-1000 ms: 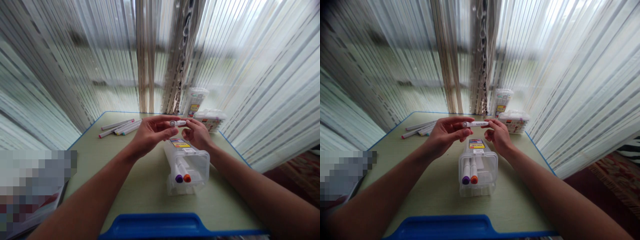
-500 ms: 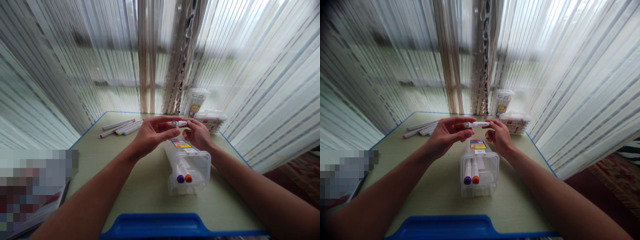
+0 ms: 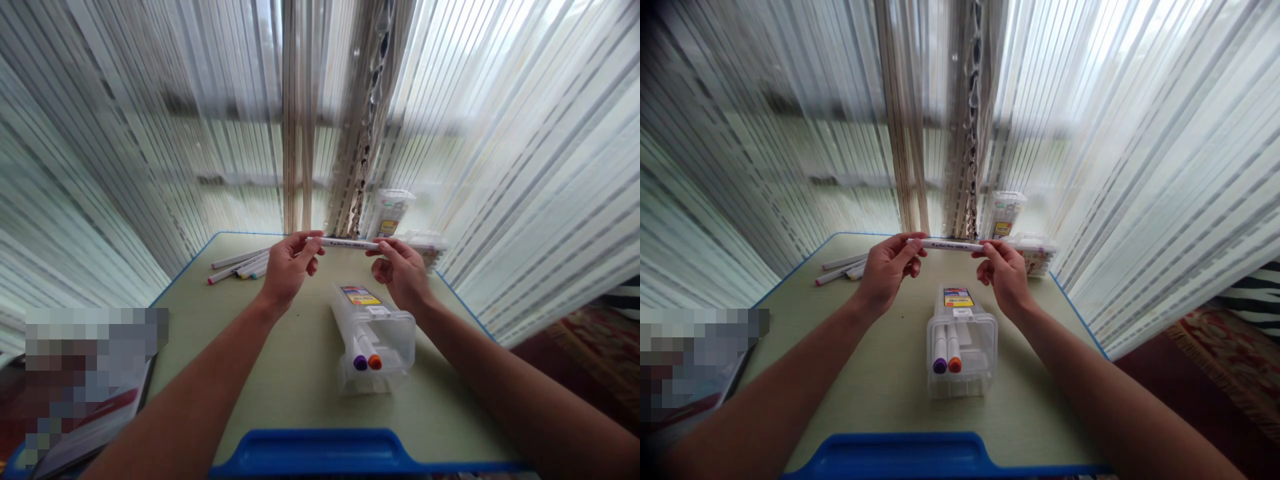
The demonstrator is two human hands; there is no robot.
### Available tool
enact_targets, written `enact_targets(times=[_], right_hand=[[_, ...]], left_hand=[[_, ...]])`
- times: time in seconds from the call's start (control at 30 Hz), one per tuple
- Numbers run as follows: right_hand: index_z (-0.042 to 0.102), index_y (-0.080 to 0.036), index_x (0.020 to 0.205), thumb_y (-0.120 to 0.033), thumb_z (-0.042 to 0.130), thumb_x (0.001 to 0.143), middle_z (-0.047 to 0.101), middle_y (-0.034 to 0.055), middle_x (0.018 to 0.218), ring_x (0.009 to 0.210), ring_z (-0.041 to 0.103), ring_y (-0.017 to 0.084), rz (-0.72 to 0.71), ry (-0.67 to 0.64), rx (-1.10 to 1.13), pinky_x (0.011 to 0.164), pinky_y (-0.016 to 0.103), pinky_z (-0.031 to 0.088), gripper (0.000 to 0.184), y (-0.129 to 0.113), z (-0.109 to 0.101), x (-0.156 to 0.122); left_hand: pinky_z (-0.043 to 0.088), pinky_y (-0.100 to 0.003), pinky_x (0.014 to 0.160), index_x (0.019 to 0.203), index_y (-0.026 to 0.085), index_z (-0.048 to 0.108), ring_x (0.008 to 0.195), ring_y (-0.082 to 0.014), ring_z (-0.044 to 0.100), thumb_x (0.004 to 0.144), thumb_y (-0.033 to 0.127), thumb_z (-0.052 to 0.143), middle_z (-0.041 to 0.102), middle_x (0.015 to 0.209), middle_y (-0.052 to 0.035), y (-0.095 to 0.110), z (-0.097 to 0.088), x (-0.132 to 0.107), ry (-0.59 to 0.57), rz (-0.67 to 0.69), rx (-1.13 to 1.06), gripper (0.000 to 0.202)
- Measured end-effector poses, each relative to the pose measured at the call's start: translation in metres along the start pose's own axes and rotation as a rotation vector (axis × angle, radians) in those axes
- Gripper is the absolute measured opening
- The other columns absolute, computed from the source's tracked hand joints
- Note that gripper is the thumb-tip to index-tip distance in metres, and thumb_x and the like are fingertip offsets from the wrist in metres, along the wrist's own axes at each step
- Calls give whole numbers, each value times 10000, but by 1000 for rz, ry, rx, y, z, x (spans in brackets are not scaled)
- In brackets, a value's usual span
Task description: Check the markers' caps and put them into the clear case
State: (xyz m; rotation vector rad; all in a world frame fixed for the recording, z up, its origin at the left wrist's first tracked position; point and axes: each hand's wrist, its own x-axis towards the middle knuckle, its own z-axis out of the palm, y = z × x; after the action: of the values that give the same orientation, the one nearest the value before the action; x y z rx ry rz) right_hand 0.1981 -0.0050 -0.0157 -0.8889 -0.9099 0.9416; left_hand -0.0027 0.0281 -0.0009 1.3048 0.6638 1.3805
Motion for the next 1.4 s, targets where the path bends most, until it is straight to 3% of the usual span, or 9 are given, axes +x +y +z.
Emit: enact_targets(times=[0.17, 0.37, 0.5, 0.63, 0.73, 0.8, 0.93, 1.1, 1.4], right_hand=[[685, -174, 901, -361, 817, 719, 696, 8, 739, 394, 505, 57, -78, -35, -49, 346, 193, 313, 292, -6, 5, -2], [719, -180, 899, -290, 842, 717, 623, -28, 685, 419, 476, 43, -113, -141, -69, 355, 189, 304, 246, -24, 12, 0], [726, -191, 890, -293, 853, 710, 624, -27, 657, 465, 515, 66, -191, -250, -195, 384, 195, 370, 243, -41, 27, 0], [727, -195, 903, -275, 823, 747, 680, 7, 731, 547, 570, 97, -332, -407, -419, 460, 231, 457, 200, -58, 46, -3], [737, -207, 909, -249, 776, 797, 676, 8, 740, 581, 582, 106, -528, -524, -645, 519, 250, 488, 126, -70, 58, -7], [739, -213, 920, -240, 748, 820, 669, 8, 749, 587, 584, 105, -637, -589, -755, 532, 249, 491, 105, -76, 63, -10], [729, -213, 959, -187, 710, 840, 665, 8, 788, 590, 595, 97, -725, -669, -841, 536, 233, 483, 123, -81, 67, -15], [714, -205, 940, -177, 704, 841, 667, 11, 793, 592, 591, 99, -730, -681, -866, 548, 233, 485, 104, -83, 63, -15], [718, -218, 916, -223, 732, 827, 659, 8, 756, 584, 575, 110, -690, -631, -895, 528, 249, 473, 90, -88, 57, -12]], left_hand=[[388, -215, 454, 966, 111, 725, 477, -53, 492, 761, 352, 768, 643, 721, -5, -6, -7, 4, 55, -39, 27, 320], [410, -228, 491, 980, 103, 719, 500, -69, 499, 713, 385, 822, 644, 686, -6, -15, -17, 7, -96, -106, 107, 402], [423, -229, 506, 961, 115, 706, 529, -79, 518, 682, 407, 847, 663, 728, -14, -16, -21, 8, -151, -114, 128, 428], [421, -226, 518, 973, 117, 703, 537, -88, 510, 671, 384, 857, 636, 648, 7, -14, -22, 8, -151, -97, 154, 431], [415, -225, 518, 1017, 121, 712, 528, -90, 503, 675, 374, 851, 622, 624, 15, -14, -22, 8, -130, -71, 164, 448], [418, -228, 522, 1030, 126, 717, 556, -100, 526, 687, 374, 838, 654, 696, -9, -14, -22, 8, -138, -43, 164, 440], [446, -233, 550, 993, 133, 728, 603, -101, 547, 725, 358, 799, 705, 880, -62, -15, -22, 8, -168, 17, 179, 357], [454, -235, 560, 1025, 134, 730, 639, -106, 570, 745, 355, 780, 710, 1020, -97, -16, -21, 7, -190, 31, 188, 360], [429, -225, 526, 1029, 128, 718, 597, -87, 543, 776, 409, 768, 691, 980, -83, -14, -20, 6, -182, 40, 255, 382]])
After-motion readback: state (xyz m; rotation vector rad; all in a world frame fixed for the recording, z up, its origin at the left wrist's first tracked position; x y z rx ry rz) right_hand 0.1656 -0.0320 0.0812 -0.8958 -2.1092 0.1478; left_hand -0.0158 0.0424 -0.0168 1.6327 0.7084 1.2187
